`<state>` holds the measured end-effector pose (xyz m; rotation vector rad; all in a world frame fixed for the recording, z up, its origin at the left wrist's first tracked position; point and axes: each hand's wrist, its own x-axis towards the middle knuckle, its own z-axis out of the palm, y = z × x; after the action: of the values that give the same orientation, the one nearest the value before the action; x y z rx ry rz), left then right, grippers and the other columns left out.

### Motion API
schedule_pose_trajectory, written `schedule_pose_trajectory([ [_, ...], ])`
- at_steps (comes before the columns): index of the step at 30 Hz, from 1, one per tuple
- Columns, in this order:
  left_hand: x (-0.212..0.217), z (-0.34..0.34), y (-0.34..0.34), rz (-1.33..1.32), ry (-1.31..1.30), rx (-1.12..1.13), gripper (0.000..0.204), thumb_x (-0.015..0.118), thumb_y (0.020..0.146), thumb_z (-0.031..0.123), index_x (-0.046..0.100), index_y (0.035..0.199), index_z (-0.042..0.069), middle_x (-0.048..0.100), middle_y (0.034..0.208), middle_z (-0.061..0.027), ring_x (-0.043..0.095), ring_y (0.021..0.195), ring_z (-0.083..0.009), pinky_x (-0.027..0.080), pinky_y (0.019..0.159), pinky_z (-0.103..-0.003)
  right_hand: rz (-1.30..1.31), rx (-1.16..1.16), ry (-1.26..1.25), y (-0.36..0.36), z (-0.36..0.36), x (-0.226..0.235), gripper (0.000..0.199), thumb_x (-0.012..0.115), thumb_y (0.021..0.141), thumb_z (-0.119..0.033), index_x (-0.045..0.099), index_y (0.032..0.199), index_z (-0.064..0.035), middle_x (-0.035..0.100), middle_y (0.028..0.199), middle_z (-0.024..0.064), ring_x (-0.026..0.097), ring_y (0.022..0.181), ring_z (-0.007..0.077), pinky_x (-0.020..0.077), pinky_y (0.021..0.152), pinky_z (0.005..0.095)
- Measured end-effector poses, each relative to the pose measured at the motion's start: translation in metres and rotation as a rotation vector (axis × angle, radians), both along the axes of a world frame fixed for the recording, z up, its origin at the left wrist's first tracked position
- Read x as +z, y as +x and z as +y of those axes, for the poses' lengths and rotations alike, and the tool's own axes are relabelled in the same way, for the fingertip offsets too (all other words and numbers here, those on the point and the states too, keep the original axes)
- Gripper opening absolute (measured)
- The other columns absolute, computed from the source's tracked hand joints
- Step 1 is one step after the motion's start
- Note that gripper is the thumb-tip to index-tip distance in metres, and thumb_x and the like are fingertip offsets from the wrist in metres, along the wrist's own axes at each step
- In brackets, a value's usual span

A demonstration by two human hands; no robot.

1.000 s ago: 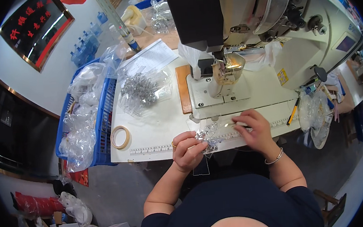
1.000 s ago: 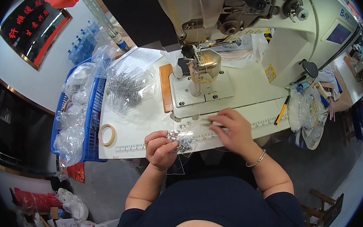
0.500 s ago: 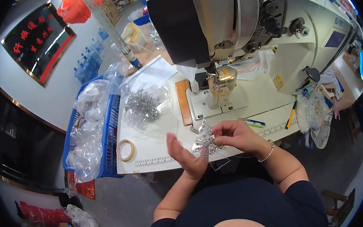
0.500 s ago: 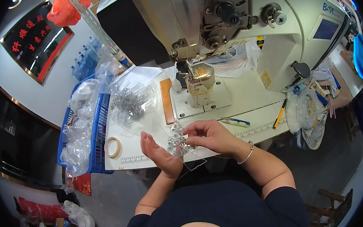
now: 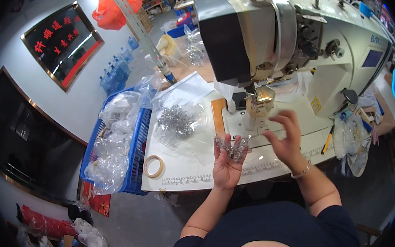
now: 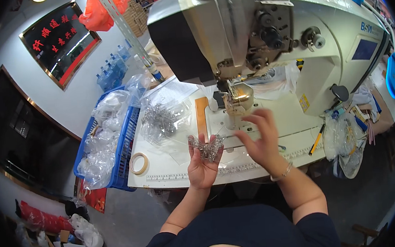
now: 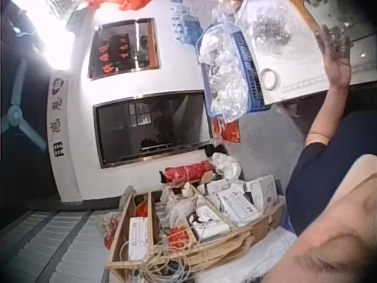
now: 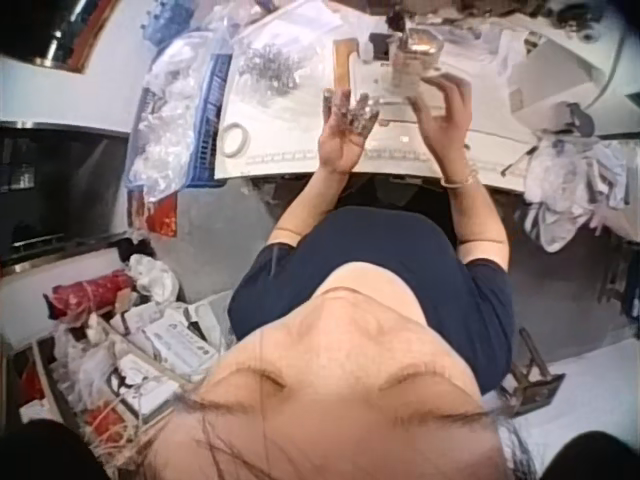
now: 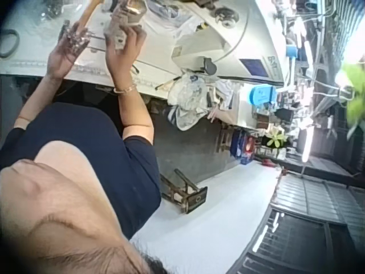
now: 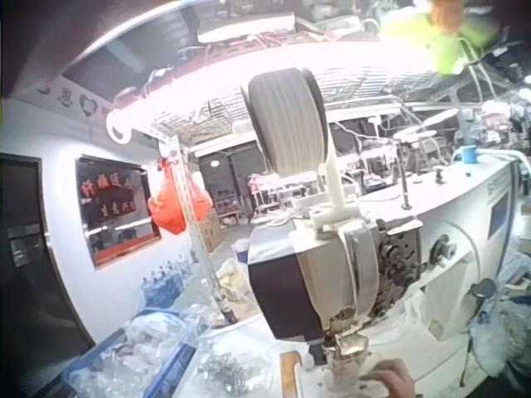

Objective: The person sews small, silver, star-shaped decorations using a sewing machine. They repeatedly pick up the items, position them under the needle, stitch them, and then trim the excess thread with scissors. The process is repeated for multiple identical items.

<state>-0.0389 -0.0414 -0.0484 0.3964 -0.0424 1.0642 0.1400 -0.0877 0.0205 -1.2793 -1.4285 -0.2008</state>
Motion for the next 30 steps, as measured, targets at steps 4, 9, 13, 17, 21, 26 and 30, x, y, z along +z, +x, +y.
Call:
schedule_pose_trajectory([
  [4,0.000,0.000,0.006,-0.215,-0.169,-0.134,0.035,0.039,0.096,0.021,0.045,0.128,0.033,0.043,0.136,0.0060,0.032,0.132,-0.0235,0.029,0.108,-0.050,1.209,0.528,-0.092,-0.018,-0.034,-0.080,0.049,0.062,0.087,-0.027,0.043,0.124,-0.0023,0.049,0.114,0.0090,0.049,0.105,0.0191,0.0371,0.096,0.0345],
  [9,-0.006,-0.015,0.016,-0.067,-0.093,-0.085,0.039,0.040,0.095,0.018,0.040,0.132,0.033,0.040,0.139,0.0037,0.029,0.133,-0.0267,0.030,0.107,-0.048,1.480,1.101,-0.436,-0.024,-0.025,-0.043,0.045,0.052,0.092,-0.022,0.041,0.130,-0.0019,0.046,0.130,0.0100,0.045,0.119,0.0215,0.0344,0.103,0.0384],
  [13,0.003,-0.026,0.014,0.072,-0.085,-0.004,0.042,0.040,0.096,0.027,0.033,0.137,0.028,0.033,0.143,-0.0022,0.030,0.132,-0.0306,0.029,0.107,-0.049,1.336,0.837,-0.563,-0.016,-0.013,-0.056,0.033,0.047,0.093,-0.011,0.048,0.124,-0.0010,0.053,0.124,0.0122,0.054,0.109,0.0214,0.0405,0.098,0.0374],
  [17,0.007,-0.021,0.007,-0.033,-0.203,-0.075,0.055,0.041,0.092,0.047,0.032,0.138,0.019,0.033,0.143,-0.0039,0.030,0.131,-0.0307,0.026,0.108,-0.049,1.480,0.777,-0.570,-0.018,-0.010,-0.057,0.030,0.046,0.093,-0.011,0.051,0.122,-0.0016,0.058,0.116,0.0126,0.059,0.102,0.0207,0.0469,0.093,0.0349],
  [21,0.007,-0.021,0.002,-0.037,-0.229,-0.069,0.057,0.042,0.091,0.049,0.032,0.138,0.020,0.031,0.144,-0.0047,0.029,0.132,-0.0306,0.026,0.108,-0.048,1.512,0.758,-0.575,-0.023,-0.009,-0.050,0.029,0.049,0.092,-0.010,0.054,0.119,0.0004,0.061,0.108,0.0102,0.060,0.097,0.0189,0.0499,0.088,0.0334],
  [26,0.002,-0.019,-0.003,-0.100,-0.240,-0.074,0.055,0.041,0.092,0.047,0.030,0.139,0.020,0.032,0.144,-0.0044,0.032,0.130,-0.0310,0.026,0.107,-0.049,1.515,0.756,-0.600,-0.028,-0.005,-0.051,0.030,0.050,0.092,-0.011,0.053,0.119,0.0010,0.062,0.105,0.0096,0.060,0.096,0.0184,0.0503,0.087,0.0336],
  [30,-0.005,-0.018,-0.008,0.229,-0.131,0.105,0.046,0.041,0.096,0.022,0.028,0.140,0.019,0.036,0.140,-0.0081,0.038,0.127,-0.0281,0.037,0.101,-0.044,1.492,0.748,-0.658,-0.034,0.001,-0.059,0.031,0.050,0.093,-0.013,0.051,0.120,0.0003,0.060,0.107,0.0097,0.058,0.100,0.0202,0.0502,0.087,0.0353],
])
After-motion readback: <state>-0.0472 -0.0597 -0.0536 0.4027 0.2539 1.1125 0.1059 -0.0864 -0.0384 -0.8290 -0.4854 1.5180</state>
